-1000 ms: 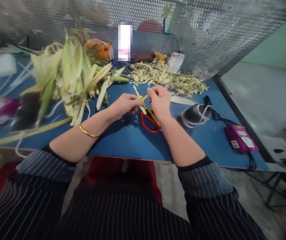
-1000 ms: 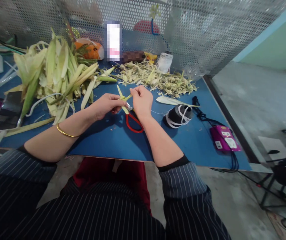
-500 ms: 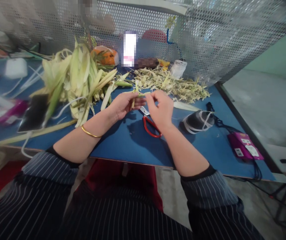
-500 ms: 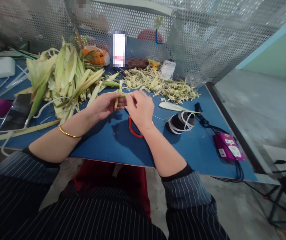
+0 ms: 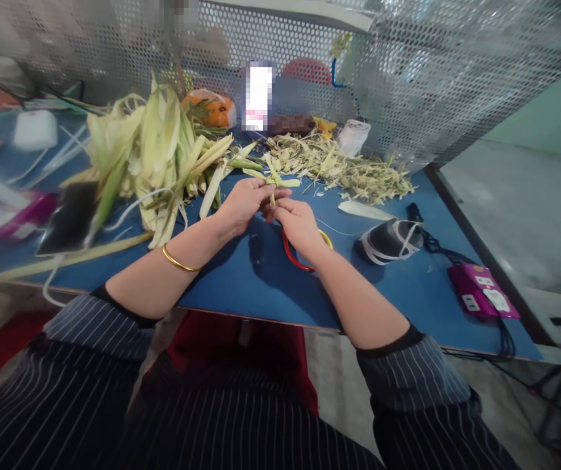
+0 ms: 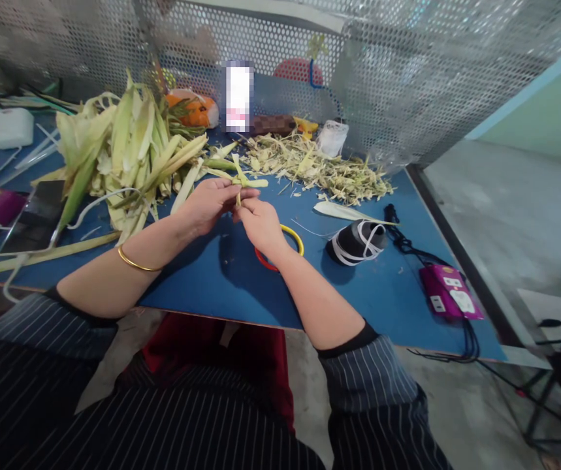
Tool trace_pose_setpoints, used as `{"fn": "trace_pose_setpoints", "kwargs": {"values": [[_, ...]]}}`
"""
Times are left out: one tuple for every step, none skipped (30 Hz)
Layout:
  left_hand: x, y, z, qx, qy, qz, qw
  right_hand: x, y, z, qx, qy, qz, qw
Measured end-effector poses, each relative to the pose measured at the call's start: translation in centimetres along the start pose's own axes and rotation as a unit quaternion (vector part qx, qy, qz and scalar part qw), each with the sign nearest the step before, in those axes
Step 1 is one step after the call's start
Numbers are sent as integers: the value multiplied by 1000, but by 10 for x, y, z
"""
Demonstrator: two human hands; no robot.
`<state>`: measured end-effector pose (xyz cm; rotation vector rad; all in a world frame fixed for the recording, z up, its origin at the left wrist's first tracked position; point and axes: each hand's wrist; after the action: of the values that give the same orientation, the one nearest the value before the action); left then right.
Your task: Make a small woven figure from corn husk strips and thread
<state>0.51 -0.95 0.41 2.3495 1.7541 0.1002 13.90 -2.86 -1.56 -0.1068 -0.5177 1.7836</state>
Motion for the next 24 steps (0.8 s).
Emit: {"fn": "trace_pose_setpoints", "kwargs": {"values": [[0,-1,-1,3,-4,-3,1000,-1,0,2,14,-1,12,1000],[-1,-1,-2,5,-9,-7,1000,-2,0,4,28,-3,25,999],[-1,-2,-4,7,-13,-12,1000,-3,0,7,43,-5,37,998],[-2,-2,-5,6,-17,-15,1000,-3,-1,9,58,-6,49,997],[-2,-2,-6,4,-19,-18,1000,-4,-1,10,70,-4,60,996],[-2,-2,-7,0,-19,-18,1000,-4,-2,11,79,3,74,994],[-2,-2,-8,-4,-17,-16,1000,-4,-4,12,83,15,83,993],[-2,-2,-9,-5,-13,-14,1000,-3,-5,12,86,32,84,992],[-2,-3,-9,-5,-8,-14,1000,-2,-8,11,92,53,71,992],[-2,-4,-10,-2,-3,-13,1000,-1,-11,11,104,72,42,991],[-2,-4,-10,2,0,-13,1000,0,-13,10,121,87,-3,989],[-2,-5,-11,7,2,-12,1000,2,-16,9,140,95,-55,984],[-2,-5,-11,11,-1,-10,1000,3,-18,8,156,99,-100,978],[-2,-5,-11,15,-8,-5,1000,4,-21,8,167,98,-128,973],[-3,-5,-11,19,-16,4,1000,5,-22,7,173,93,-140,971],[-3,-5,-12,22,-23,15,999,6,-23,7,174,87,-141,971],[-4,-4,-12,25,-27,26,999,7,-24,6,176,83,-139,971],[-5,-3,-13,29,-29,37,998,8,-24,6,180,82,-141,970],[-6,-3,-14,36,-29,45,998,8,-24,5,186,84,-147,968],[-7,-2,-15,44,-30,50,997,8,-24,5,192,88,-152,965],[-7,-2,-16,51,-31,52,997,8,-24,4,198,93,-150,964],[-8,-2,-18,56,-33,52,997,8,-24,4,201,96,-140,965],[-9,-1,-19,56,-38,53,996,8,-24,3,199,94,-128,967],[-9,-1,-20,51,-43,56,996,8,-23,2,188,86,-119,971]]}}
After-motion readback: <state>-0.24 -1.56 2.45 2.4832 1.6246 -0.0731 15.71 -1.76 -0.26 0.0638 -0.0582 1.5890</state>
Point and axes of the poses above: each hand's wrist, its own x-axis towards the middle knuckle, its own y-axis out of the palm, z = x × y, and after that the axes turned 4 degrees about z, right-handed
